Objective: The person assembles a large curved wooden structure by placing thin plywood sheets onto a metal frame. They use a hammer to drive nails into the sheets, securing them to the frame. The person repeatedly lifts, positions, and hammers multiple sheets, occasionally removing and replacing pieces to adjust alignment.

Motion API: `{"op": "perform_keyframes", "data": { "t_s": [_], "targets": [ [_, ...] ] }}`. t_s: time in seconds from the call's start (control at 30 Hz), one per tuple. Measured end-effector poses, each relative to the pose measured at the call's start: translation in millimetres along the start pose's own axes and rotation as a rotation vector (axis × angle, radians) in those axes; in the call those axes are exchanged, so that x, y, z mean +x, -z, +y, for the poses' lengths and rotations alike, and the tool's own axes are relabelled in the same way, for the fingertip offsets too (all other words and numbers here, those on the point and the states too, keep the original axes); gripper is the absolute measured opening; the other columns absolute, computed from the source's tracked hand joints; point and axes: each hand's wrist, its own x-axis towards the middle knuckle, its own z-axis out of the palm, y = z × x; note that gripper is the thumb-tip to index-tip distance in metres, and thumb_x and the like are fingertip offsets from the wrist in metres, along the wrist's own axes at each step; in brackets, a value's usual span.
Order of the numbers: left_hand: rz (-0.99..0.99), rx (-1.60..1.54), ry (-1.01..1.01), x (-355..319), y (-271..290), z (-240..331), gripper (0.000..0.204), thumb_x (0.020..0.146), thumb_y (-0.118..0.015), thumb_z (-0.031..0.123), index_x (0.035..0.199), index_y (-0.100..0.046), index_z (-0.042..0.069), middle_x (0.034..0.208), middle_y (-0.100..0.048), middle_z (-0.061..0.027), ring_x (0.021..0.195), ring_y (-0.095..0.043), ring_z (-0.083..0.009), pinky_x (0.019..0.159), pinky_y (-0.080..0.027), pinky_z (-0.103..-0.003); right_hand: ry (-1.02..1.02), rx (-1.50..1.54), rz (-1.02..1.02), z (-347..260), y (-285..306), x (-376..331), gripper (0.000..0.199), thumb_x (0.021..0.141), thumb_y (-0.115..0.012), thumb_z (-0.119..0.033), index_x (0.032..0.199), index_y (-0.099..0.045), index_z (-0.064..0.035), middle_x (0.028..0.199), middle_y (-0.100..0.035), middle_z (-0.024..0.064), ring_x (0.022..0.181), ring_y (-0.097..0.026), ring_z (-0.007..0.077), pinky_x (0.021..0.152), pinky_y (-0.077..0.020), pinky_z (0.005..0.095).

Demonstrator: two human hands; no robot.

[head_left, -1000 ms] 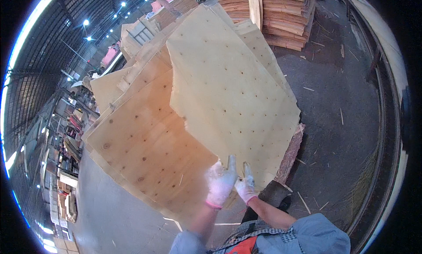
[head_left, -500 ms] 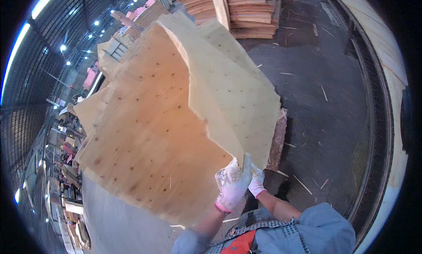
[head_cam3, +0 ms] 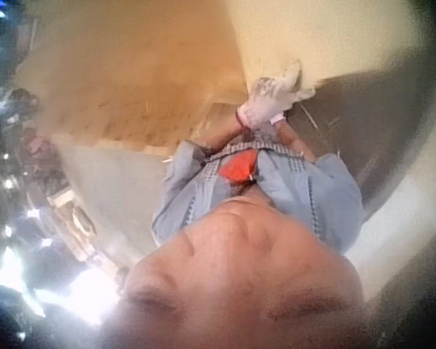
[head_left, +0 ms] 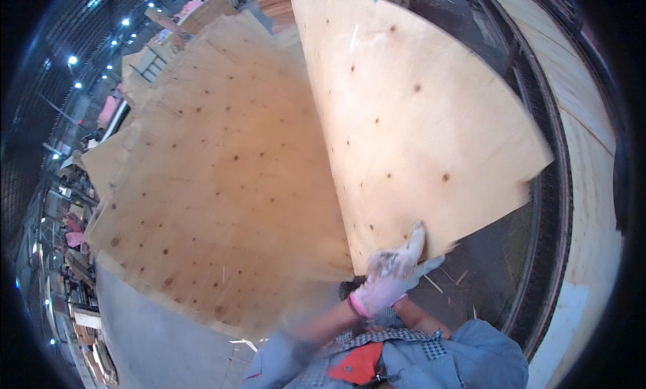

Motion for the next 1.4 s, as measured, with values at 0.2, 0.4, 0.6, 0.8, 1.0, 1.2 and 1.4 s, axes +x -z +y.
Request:
{"op": "perform_keyframes", "data": {
  "t_s": [0.2,0.4,0.6,0.8,1.0,1.2,1.4],
  "targets": [
    [0.070,-1.423,0.478,-3,-98,-109,0.045,0.101,-0.065,0.024,0.139,-0.054,0.004,0.121,-0.066,-0.0043,0.106,-0.063,-0.0111,0.086,-0.052,-0.027,0.095,-0.029,0.296,-52,39,4,0.029,0.087,-0.074,0.000,0.113,-0.060,-0.0023,0.104,-0.067,0.0068,0.087,-0.067,0.0159,0.075,-0.0569,0.0313],
    [-0.521,-1.736,0.602,-63,-323,-258,0.059,0.103,-0.035,0.055,0.141,-0.055,0.014,0.135,-0.061,-0.0065,0.121,-0.058,-0.0276,0.104,-0.047,-0.045,0.074,-0.064,0.497,-94,40,-53,0.039,0.085,-0.078,-0.001,0.119,-0.060,-0.0002,0.109,-0.068,0.0073,0.093,-0.067,0.0167,0.079,-0.0570,0.0325],
    [-0.649,-1.894,0.988,-60,-395,-206,0.059,0.102,-0.038,0.057,0.139,-0.055,0.015,0.134,-0.062,-0.0067,0.122,-0.058,-0.0296,0.104,-0.047,-0.048,0.149,-0.173,0.632,-168,62,-126,0.038,0.086,-0.079,-0.008,0.118,-0.064,0.0050,0.107,-0.071,0.0084,0.089,-0.067,0.0150,0.076,-0.0565,0.0302],
    [-0.545,-1.949,1.002,-35,-434,-147,0.059,0.101,-0.040,0.059,0.138,-0.056,0.016,0.134,-0.062,-0.0070,0.124,-0.057,-0.0317,0.103,-0.048,-0.051,0.405,0.049,0.777,-226,146,-209,0.022,0.090,-0.071,0.000,0.112,-0.068,0.0050,0.106,-0.074,0.0139,0.091,-0.071,0.0182,0.080,-0.0581,0.0304],
    [-0.899,-1.378,0.264,-61,-419,29,0.064,0.101,-0.049,0.052,0.148,-0.041,0.009,0.142,-0.056,-0.0129,0.131,-0.053,-0.0315,0.109,-0.044,-0.052,0.751,0.460,1.205,-200,300,-353,0.036,0.087,-0.055,0.002,0.122,-0.061,0.0032,0.108,-0.070,0.0119,0.094,-0.070,0.0249,0.080,-0.0596,0.0406],
    [-1.330,-1.236,0.301,-86,-461,156,0.055,0.100,-0.057,0.048,0.141,-0.053,0.012,0.127,-0.066,-0.0106,0.118,-0.063,-0.0265,0.096,-0.053,-0.036,0.693,0.728,1.377,-151,395,-493,0.038,0.096,-0.062,-0.032,0.129,-0.058,-0.0134,0.127,-0.062,0.0078,0.118,-0.059,0.0312,0.099,-0.0507,0.0538],
    [-1.752,0.038,-0.696,-73,-477,216,0.046,0.095,-0.066,0.046,0.113,-0.074,0.005,0.107,-0.075,-0.0133,0.105,-0.069,-0.0223,0.090,-0.053,-0.033,0.569,0.878,1.913,42,461,-594,0.033,0.093,-0.069,-0.028,0.123,-0.064,-0.0146,0.117,-0.068,0.0066,0.106,-0.066,0.0302,0.087,-0.0572,0.0534]
  ]
}}
